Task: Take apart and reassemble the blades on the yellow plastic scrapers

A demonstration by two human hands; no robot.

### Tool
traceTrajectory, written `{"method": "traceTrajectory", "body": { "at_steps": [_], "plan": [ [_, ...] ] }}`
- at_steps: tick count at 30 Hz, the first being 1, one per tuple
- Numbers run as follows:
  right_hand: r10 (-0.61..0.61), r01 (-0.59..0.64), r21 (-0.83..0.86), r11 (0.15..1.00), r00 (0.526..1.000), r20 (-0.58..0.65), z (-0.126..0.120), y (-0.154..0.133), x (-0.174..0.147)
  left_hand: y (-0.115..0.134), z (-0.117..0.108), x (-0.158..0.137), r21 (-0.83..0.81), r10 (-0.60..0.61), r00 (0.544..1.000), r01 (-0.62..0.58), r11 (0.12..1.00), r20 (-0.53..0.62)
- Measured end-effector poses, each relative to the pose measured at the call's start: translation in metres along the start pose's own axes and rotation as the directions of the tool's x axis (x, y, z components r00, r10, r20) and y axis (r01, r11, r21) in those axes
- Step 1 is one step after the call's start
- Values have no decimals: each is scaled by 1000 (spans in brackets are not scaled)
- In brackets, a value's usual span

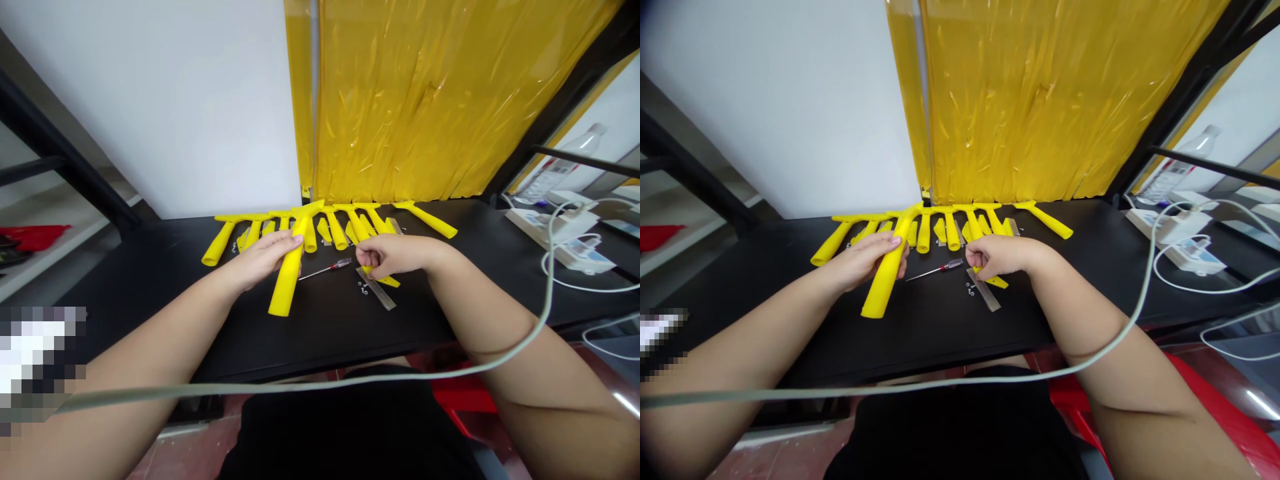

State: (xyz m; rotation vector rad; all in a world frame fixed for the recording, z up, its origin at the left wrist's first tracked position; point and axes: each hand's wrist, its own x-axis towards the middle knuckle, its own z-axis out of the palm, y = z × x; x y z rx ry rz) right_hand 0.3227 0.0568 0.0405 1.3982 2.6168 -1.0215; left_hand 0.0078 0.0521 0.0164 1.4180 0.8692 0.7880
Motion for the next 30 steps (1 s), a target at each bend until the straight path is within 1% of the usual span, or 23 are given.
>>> {"method": "traceTrajectory", "body": {
  "at_steps": [3,7,12,14,17,24,30],
  "plan": [
    [2,-2,-45,999,1000,-20,-1,4,0,2,0,-1,13,3,1000,-3,1000,19],
    [36,-36,-102,994,999,-2,-5,0,-4,8,2,-3,68,-10,999,6,998,50],
    [-15,21,-124,992,999,44,-7,-4,-4,13,3,-6,154,11,992,-30,988,123],
    [11,-4,-136,991,999,50,-5,-2,-2,13,3,-6,167,20,993,-40,985,120],
    [44,-40,-142,989,999,27,-4,1,0,14,5,-7,184,26,994,-46,982,106],
    [82,-78,-167,983,997,17,-3,-1,-1,14,6,-6,198,21,996,-38,979,88],
    [109,-102,-159,982,993,34,-2,-3,1,13,5,-6,199,26,994,-46,979,105]
  ]
}}
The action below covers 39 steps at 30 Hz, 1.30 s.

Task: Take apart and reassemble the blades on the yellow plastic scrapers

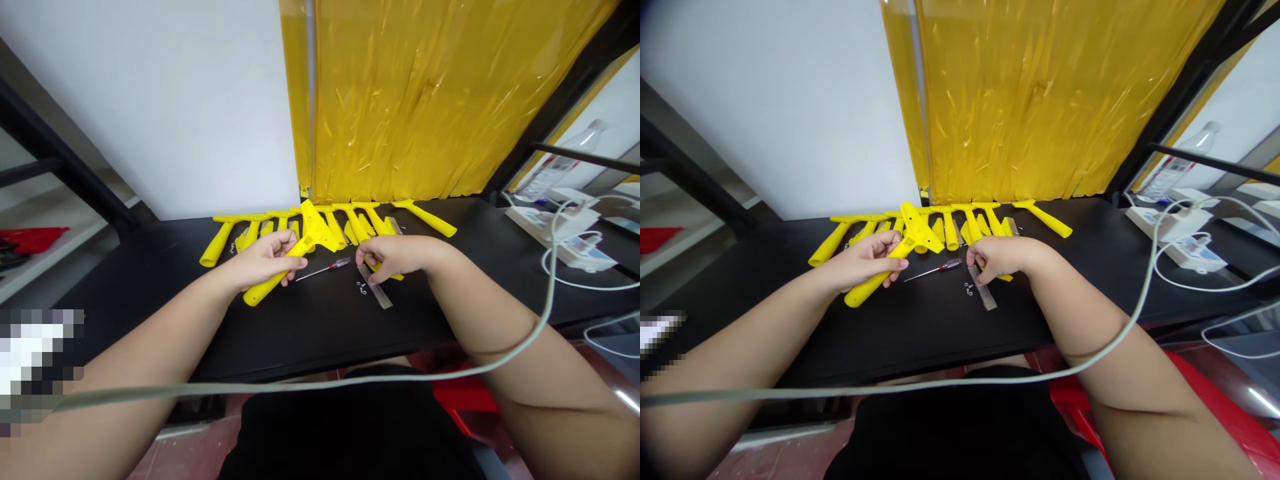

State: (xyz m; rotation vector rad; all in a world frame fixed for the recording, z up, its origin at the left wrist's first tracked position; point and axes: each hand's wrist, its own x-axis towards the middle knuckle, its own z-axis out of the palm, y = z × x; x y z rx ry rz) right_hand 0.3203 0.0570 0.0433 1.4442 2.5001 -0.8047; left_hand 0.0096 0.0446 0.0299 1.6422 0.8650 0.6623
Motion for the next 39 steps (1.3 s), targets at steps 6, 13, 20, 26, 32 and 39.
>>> {"method": "traceTrajectory", "body": {
  "at_steps": [6,13,20,26,32,39],
  "plan": [
    [29,-27,-56,998,999,36,0,-4,-2,-1,-1,1,9,-2,1000,2,1000,1],
    [43,-42,-54,998,999,12,-3,-7,-5,-1,-1,1,13,-1,1000,1,1000,-2],
    [24,-28,-92,995,999,-36,-4,-5,-5,-1,-1,1,9,0,1000,0,1000,3],
    [15,-16,-65,998,1000,-11,-5,-2,-10,-2,-2,0,28,-9,1000,9,1000,-8],
    [22,-21,-30,999,999,28,-4,1,-10,-1,-1,0,35,-2,1000,2,999,-6],
    [62,-60,-40,997,996,57,-5,-7,-10,-2,-2,1,28,1,1000,-1,1000,0]
  ]
}}
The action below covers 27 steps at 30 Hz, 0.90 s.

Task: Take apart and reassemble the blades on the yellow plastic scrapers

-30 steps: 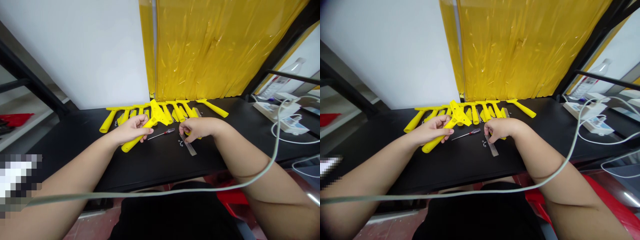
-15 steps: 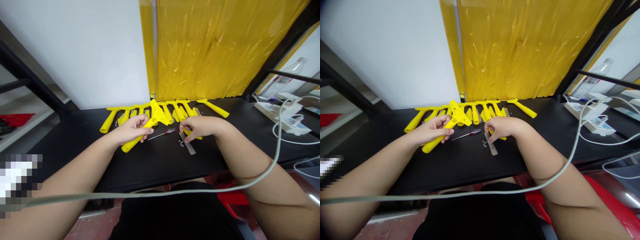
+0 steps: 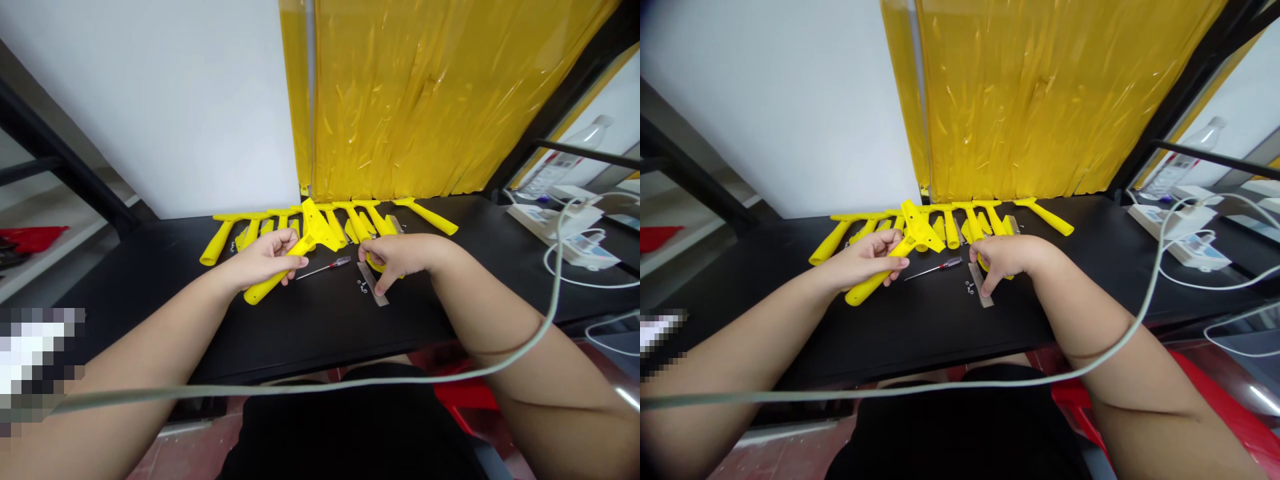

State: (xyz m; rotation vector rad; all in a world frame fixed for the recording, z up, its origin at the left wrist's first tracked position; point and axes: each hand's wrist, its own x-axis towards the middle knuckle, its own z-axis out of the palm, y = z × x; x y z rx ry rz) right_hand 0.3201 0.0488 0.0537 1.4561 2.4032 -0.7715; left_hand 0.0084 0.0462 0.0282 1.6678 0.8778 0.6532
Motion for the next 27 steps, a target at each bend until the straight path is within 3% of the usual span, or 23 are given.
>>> {"method": "traceTrajectory", "body": {
  "at_steps": [14,27],
  "plan": [
    [10,-10,-5,1000,1000,20,0,1,2,3,2,-2,-2,-5,1000,5,1000,-13],
    [2,-4,-69,998,999,-33,2,-2,-1,2,3,-1,-28,11,1000,-11,1000,-5]
  ]
}}
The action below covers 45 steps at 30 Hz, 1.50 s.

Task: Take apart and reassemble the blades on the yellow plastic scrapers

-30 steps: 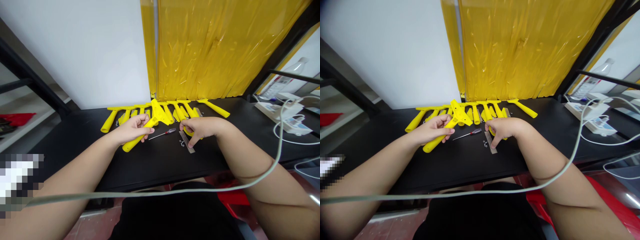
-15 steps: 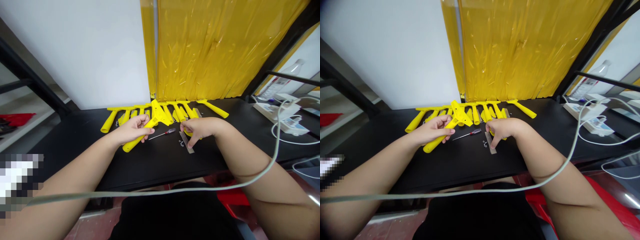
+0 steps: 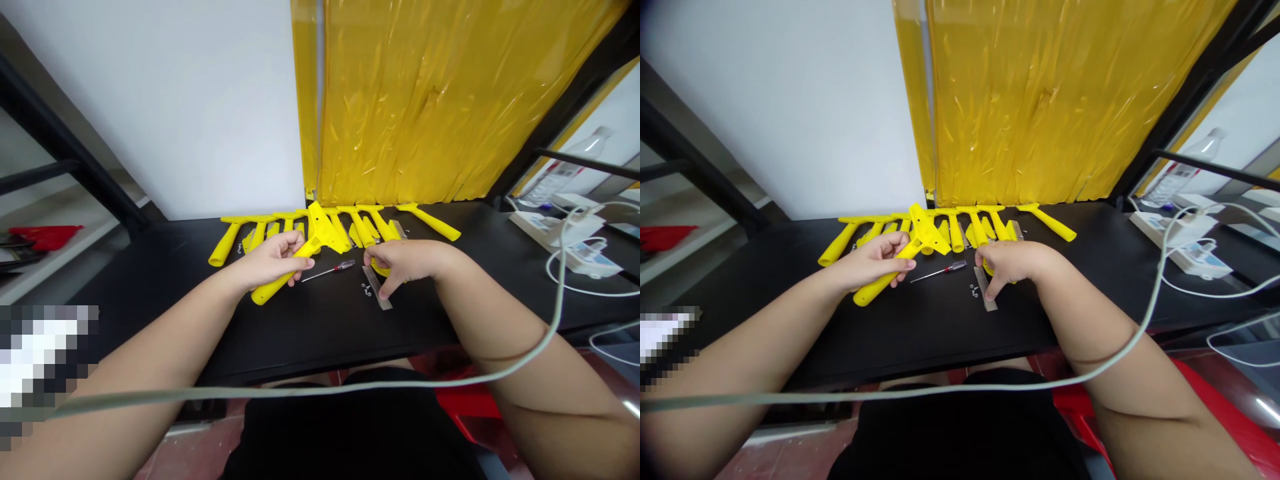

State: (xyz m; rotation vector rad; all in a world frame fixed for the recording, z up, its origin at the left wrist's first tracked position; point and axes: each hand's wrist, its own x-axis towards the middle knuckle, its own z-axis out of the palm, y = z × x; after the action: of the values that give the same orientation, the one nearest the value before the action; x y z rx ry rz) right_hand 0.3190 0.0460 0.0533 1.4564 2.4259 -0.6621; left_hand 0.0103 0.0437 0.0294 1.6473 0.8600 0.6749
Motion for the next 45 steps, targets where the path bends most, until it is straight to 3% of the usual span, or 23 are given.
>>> {"method": "traceTrajectory", "body": {
  "at_steps": [29,45],
  "plan": [
    [4,-9,71,997,997,73,0,5,6,1,0,0,12,-8,1000,8,1000,-4],
    [45,-45,17,999,999,12,-1,5,2,-1,-2,0,15,-3,1000,3,1000,1]
  ]
}}
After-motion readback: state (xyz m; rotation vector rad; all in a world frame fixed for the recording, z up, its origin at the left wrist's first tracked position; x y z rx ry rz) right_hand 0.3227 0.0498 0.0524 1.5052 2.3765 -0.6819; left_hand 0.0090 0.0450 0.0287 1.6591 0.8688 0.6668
